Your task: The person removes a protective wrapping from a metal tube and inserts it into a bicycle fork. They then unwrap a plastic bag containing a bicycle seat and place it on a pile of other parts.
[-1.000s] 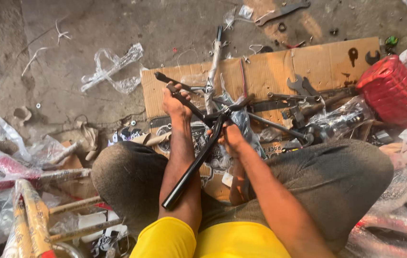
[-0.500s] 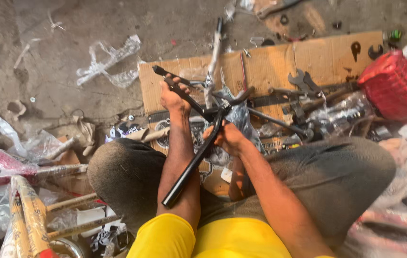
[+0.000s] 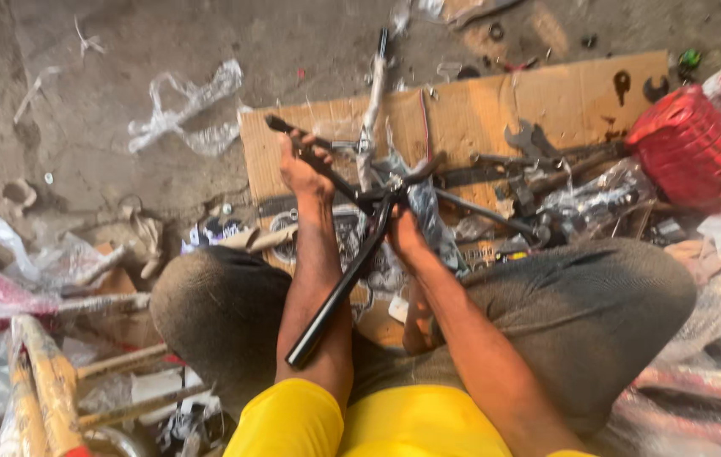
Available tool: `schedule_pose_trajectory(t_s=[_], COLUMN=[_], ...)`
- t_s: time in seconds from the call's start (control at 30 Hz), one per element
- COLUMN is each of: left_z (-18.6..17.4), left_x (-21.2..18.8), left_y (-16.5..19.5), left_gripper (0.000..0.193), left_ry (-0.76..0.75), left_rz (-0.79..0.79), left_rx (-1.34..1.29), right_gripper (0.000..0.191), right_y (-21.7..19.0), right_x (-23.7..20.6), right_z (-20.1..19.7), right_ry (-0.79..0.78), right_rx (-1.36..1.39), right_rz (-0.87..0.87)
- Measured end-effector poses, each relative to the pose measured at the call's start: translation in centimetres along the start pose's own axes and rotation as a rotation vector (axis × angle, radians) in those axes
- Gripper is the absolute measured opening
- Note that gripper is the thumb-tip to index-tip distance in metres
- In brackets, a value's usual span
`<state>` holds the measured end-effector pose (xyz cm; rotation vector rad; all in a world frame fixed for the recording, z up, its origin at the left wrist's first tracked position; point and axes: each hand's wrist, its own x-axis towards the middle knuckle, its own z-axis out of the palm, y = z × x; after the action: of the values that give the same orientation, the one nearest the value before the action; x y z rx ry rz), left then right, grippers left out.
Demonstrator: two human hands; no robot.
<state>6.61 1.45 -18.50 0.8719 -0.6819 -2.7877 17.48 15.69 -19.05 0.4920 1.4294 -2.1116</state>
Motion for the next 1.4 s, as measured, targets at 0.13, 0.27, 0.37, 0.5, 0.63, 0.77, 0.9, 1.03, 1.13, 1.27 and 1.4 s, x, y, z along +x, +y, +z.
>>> schedule_pose_trajectory(t_s=[0.13, 0.27, 0.37, 0.5, 0.63, 0.77, 0.9, 1.03, 1.13, 1.27, 1.4], left_z=[0.1, -0.1, 0.2, 1.7, 2.3, 0.9, -1.1, -2.3, -2.6, -2.8, -2.3], left_x=[-0.2, -0.1, -0.4, -0.9, -1.0, -1.1, -0.6, 0.8, 1.7, 2.2, 2.6], left_y=[-0.1, -0.3, -0.5, 0.3, 2.9, 4.9, 4.4, 3.7, 3.0, 2.3, 3.0], left_gripper=[0.024, 0.027, 0.025, 0.025, 0.026, 0.065, 0.069, 0.061, 0.050, 0.040, 0.029], left_ry=[-0.071, 0.075, 0.070, 0.028, -0.026, 0.048, 0.107, 0.234, 0.299, 0.190, 0.403], left_rz=[0.100, 0.123, 0.185, 0.255, 0.328, 0.230, 0.106, 0.061, 0.064, 0.137, 0.179], left_rx=[0.084, 0.140, 0.172, 0.127, 0.228, 0.174, 0.150, 0.284, 0.236, 0.075, 0.291], right_gripper=[0.031, 0.028, 0.029, 0.023, 0.023, 0.017, 0.021, 0.035, 0.067, 0.084, 0.075], right_y=[-0.1, -0.5, -1.1, -2.3, -4.5, -5.9, -4.5, -2.1, -1.0, 0.5, 2.0], right_x=[-0.1, -1.1, -2.7, -3.5, -0.8, 3.7, 5.6, 6.2, 7.2, 9.3, 10.5], right_z=[0.3, 0.9, 3.0, 4.8, 3.1, 2.2, 3.4, 3.8, 3.6, 3.4, 3.2], right_ry=[0.292, 0.535, 0.446, 0.336, 0.263, 0.204, 0.317, 0.604, 0.669, 0.545, 0.603], right_rx=[-0.099, 0.192, 0.320, 0.349, -0.088, -0.268, -0.552, -1.040, -0.976, -0.874, -0.940], right_rz=[-0.243, -0.128, 0.024, -0.196, -0.315, -0.432, -0.542, -0.542, -0.495, -0.112, -0.206])
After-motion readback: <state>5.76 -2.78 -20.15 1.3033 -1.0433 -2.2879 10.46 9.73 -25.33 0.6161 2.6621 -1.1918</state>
